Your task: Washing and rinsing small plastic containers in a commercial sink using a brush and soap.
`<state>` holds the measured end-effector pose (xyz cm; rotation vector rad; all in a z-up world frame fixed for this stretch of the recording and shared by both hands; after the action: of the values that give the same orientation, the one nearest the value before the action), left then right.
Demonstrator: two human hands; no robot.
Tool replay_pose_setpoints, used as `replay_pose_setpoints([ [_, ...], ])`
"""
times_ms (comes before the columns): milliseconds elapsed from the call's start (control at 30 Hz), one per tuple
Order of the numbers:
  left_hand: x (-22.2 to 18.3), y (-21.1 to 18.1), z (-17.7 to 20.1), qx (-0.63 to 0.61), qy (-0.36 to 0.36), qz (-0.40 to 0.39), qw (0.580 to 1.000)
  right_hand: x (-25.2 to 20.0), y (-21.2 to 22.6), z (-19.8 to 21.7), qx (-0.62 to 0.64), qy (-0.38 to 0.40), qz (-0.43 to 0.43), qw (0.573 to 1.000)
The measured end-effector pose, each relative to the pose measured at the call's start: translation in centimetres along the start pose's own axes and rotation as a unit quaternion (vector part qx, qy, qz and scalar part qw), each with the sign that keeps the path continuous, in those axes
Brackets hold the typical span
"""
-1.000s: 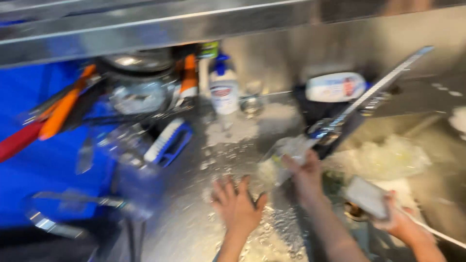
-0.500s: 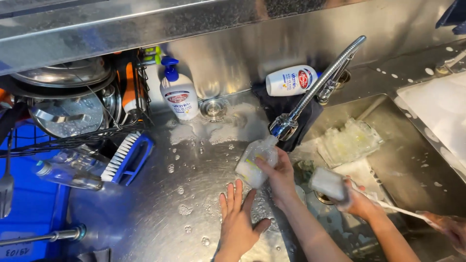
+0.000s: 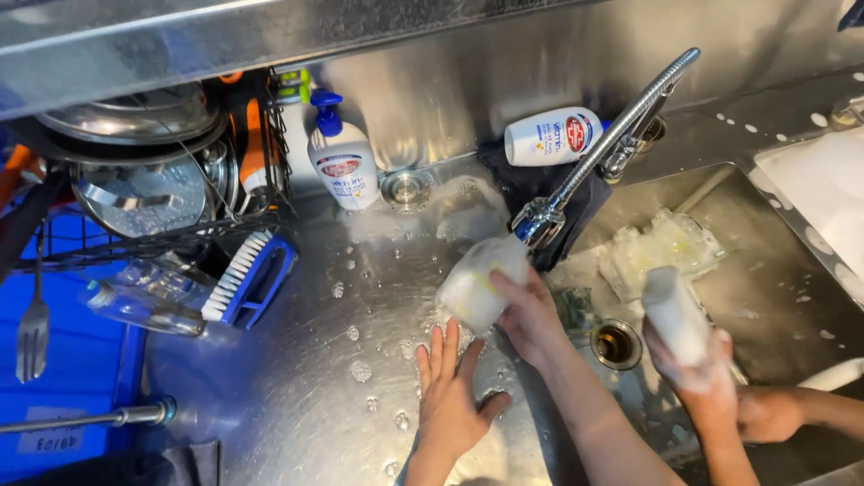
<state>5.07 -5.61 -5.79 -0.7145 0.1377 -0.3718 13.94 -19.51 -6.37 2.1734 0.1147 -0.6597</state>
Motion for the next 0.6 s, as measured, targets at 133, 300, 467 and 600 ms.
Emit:
replay_pose_setpoints([
  [133,0.4,0.3,-0.3,0.015,0.006,0.007,1.0,-0.7,-0.8,-2.2,0.076,-0.033,-0.1,0.992],
  [300,1.6,1.1,-1.2,0.039,-0.008,-0.011,0.999,2.0,-2.3,-4.2,0.053,0.03,-0.183,0.981],
  [467,1.0,1.4,-0.8,0.088,-0.045,-0.018,0.995,1.7,-2.7,-6.5,0.089,0.065,-0.176,0.978],
  [600,-0.3,-0.4,0.5,0.028,0.009,0.01,1.0,1.2,-4.3,-6.7,0.105,0.091,-0.226,0.964],
])
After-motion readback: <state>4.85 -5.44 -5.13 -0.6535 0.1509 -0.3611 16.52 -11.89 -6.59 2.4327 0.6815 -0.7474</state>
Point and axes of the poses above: each hand's wrist, its own x-axis towards the middle knuckle, its own z-axis out of the back of the hand, y = z × x, the point moved 9 cm from there along x, towards the middle knuckle, and after that the axes turned 2 degrees about -z, right-handed, at the moved point
